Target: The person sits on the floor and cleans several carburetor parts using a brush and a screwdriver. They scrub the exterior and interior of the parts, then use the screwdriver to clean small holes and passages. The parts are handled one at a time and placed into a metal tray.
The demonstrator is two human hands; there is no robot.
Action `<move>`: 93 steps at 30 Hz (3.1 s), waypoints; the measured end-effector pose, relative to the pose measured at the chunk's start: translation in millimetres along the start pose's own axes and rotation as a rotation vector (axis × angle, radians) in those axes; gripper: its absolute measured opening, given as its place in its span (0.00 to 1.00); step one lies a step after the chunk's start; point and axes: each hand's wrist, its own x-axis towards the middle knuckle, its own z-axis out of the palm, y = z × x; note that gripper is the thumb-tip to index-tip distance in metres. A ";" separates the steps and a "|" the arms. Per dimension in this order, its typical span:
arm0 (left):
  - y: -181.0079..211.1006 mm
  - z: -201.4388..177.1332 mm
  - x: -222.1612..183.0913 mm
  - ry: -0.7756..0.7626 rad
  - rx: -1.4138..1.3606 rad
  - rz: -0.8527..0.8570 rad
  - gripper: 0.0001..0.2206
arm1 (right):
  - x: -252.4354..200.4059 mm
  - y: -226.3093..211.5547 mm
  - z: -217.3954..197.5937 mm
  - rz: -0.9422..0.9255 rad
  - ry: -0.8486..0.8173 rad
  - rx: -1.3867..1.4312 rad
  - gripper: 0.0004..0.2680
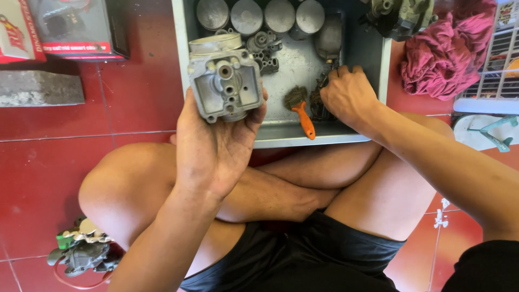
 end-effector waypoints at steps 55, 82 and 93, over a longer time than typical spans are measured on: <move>-1.2 -2.9 -6.5 -0.104 -0.001 -0.022 0.21 | 28.8 -8.8 23.9 0.438 -0.044 0.574 0.05; 10.8 -4.2 -2.1 -0.140 -0.083 0.033 0.20 | -72.9 44.1 -133.2 0.343 -0.315 0.300 0.11; 9.1 -9.5 6.9 -0.170 -0.062 0.080 0.20 | -48.3 8.6 -179.9 -0.228 -0.067 0.564 0.04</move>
